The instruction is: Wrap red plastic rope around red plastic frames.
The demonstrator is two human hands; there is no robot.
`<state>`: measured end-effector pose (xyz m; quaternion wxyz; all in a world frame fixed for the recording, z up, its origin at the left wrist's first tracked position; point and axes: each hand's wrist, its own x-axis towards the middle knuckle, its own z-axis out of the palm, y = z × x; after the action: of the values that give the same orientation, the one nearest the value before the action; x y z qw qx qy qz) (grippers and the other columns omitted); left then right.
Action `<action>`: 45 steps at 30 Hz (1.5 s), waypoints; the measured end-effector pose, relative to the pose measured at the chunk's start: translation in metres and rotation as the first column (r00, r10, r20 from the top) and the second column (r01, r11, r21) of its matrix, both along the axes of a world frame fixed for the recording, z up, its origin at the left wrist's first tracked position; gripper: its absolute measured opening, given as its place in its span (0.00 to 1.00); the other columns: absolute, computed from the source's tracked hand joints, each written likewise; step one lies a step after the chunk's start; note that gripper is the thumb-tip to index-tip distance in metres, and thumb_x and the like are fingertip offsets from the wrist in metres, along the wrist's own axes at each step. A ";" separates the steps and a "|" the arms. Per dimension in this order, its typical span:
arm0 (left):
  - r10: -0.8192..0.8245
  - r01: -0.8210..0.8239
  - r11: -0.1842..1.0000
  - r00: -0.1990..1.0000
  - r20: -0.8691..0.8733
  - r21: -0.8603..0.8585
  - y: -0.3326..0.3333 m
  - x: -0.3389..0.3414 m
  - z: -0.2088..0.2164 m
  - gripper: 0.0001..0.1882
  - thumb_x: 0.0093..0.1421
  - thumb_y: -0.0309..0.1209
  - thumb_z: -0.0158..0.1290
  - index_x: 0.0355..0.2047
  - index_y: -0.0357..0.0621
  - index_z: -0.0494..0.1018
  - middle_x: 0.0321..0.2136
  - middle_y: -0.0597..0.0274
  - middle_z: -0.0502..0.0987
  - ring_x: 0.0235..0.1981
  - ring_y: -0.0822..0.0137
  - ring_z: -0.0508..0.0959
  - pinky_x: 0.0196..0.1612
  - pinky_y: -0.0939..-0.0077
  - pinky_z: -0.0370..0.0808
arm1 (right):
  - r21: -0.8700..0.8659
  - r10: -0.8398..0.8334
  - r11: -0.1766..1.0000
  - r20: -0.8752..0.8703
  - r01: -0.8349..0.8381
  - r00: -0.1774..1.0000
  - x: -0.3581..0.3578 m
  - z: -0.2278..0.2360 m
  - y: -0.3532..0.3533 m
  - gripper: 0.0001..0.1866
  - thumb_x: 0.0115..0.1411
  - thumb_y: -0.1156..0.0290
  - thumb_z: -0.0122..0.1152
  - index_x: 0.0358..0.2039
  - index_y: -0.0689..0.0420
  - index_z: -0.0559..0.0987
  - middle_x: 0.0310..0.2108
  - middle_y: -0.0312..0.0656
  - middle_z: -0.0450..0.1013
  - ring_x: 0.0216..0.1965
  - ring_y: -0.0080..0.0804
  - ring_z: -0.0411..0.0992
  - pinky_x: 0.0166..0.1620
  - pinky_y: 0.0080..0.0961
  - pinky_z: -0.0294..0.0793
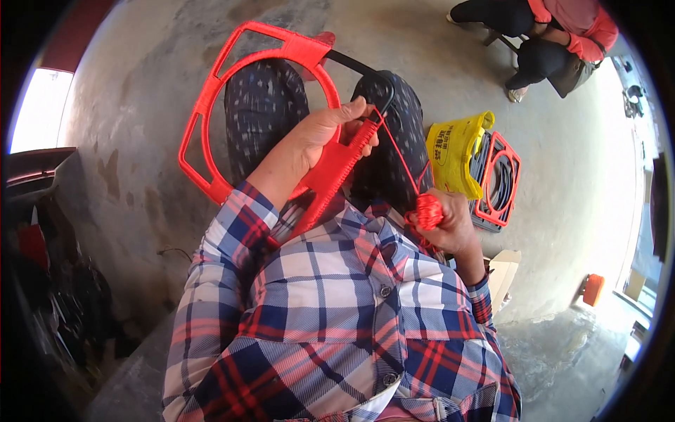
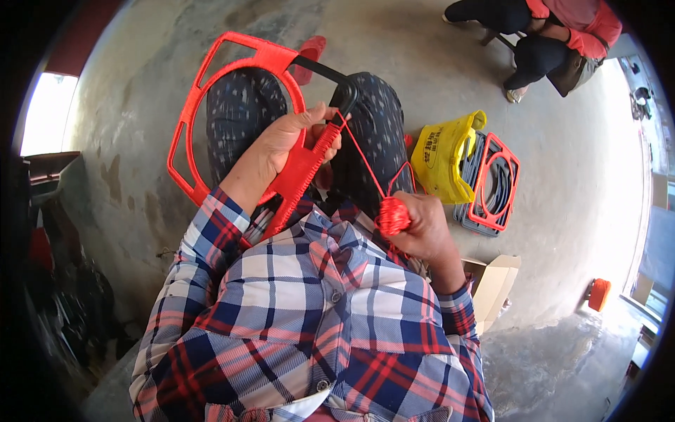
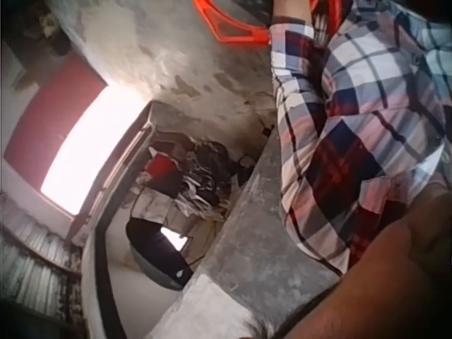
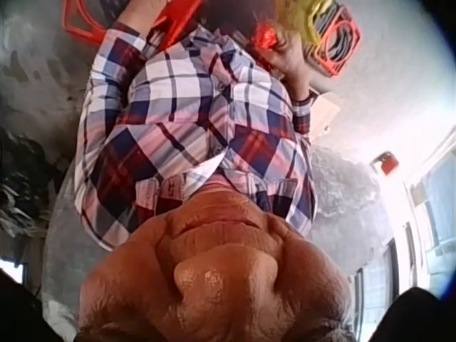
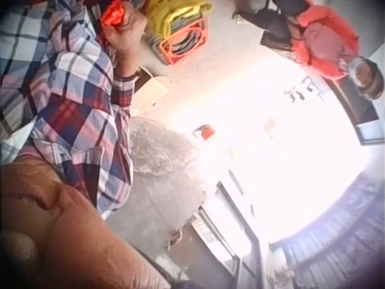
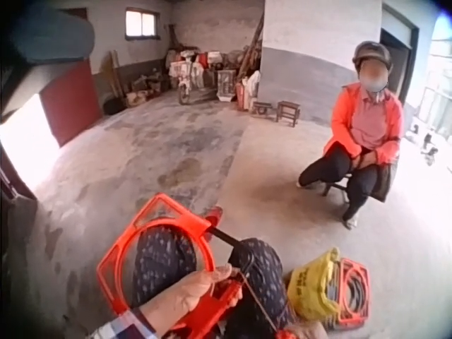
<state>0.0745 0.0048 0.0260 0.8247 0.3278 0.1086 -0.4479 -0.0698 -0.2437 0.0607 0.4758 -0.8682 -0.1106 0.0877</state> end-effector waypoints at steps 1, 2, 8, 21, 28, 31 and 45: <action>-0.010 0.008 0.999 0.999 -0.034 -0.043 0.000 0.001 -0.002 0.17 0.57 0.41 0.60 0.36 0.42 0.73 0.27 0.49 0.79 0.23 0.58 0.79 0.30 0.71 0.77 | -0.065 0.042 0.997 0.064 -0.038 0.997 0.000 -0.001 0.006 0.10 0.43 0.74 0.66 0.23 0.56 0.71 0.18 0.41 0.66 0.19 0.37 0.64 0.26 0.27 0.65; -0.014 0.012 0.999 0.999 -0.035 -0.044 0.000 0.001 -0.005 0.17 0.57 0.41 0.60 0.36 0.42 0.73 0.27 0.49 0.79 0.23 0.58 0.79 0.30 0.71 0.77 | -0.133 0.089 0.989 0.125 -0.072 0.988 -0.001 -0.002 0.010 0.10 0.42 0.74 0.65 0.23 0.56 0.71 0.18 0.42 0.66 0.19 0.41 0.65 0.26 0.27 0.65; -0.005 0.001 0.999 0.997 0.079 0.049 0.000 0.003 -0.010 0.11 0.58 0.34 0.59 0.34 0.42 0.72 0.26 0.49 0.79 0.23 0.58 0.79 0.30 0.70 0.77 | 0.096 -0.201 0.974 -0.027 0.203 0.979 -0.009 -0.029 -0.027 0.09 0.44 0.74 0.65 0.20 0.58 0.71 0.17 0.37 0.65 0.19 0.28 0.66 0.26 0.28 0.65; 0.252 -0.283 0.939 0.953 0.169 0.196 -0.005 -0.006 -0.011 0.18 0.58 0.33 0.51 0.48 0.43 0.68 0.40 0.59 0.76 0.39 0.63 0.76 0.40 0.67 0.75 | -0.221 -0.199 0.933 0.339 0.284 0.919 0.131 0.036 0.013 0.17 0.50 0.71 0.57 0.42 0.58 0.73 0.36 0.42 0.76 0.35 0.41 0.74 0.41 0.30 0.73; 0.367 -0.432 0.896 0.850 0.377 0.105 -0.016 -0.010 -0.014 0.23 0.59 0.34 0.49 0.54 0.42 0.65 0.45 0.57 0.73 0.40 0.63 0.74 0.46 0.68 0.72 | -0.733 0.514 0.669 0.338 -0.122 0.789 0.156 0.013 0.054 0.14 0.43 0.69 0.65 0.34 0.52 0.80 0.42 0.34 0.72 0.52 0.35 0.66 0.56 0.41 0.63; 0.271 -0.293 0.955 0.920 0.284 0.037 -0.007 -0.005 -0.016 0.22 0.60 0.37 0.48 0.53 0.39 0.66 0.44 0.53 0.75 0.42 0.61 0.76 0.47 0.68 0.72 | -0.362 0.095 0.898 0.714 0.249 0.693 0.141 0.010 0.036 0.16 0.43 0.67 0.69 0.35 0.53 0.80 0.44 0.38 0.73 0.51 0.39 0.67 0.55 0.39 0.65; 0.172 -0.174 0.973 0.985 -0.027 -0.152 -0.007 0.001 -0.014 0.22 0.55 0.37 0.49 0.47 0.37 0.71 0.40 0.53 0.78 0.38 0.58 0.78 0.46 0.63 0.75 | 0.546 -0.400 0.740 -0.110 0.392 0.910 0.092 -0.044 0.003 0.20 0.48 0.70 0.60 0.43 0.63 0.75 0.42 0.45 0.73 0.47 0.43 0.71 0.55 0.41 0.68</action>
<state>0.0759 -0.0024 0.0123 0.8826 0.2495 0.1077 -0.3836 0.0223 -0.2404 0.0162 0.7144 -0.6954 0.0520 -0.0577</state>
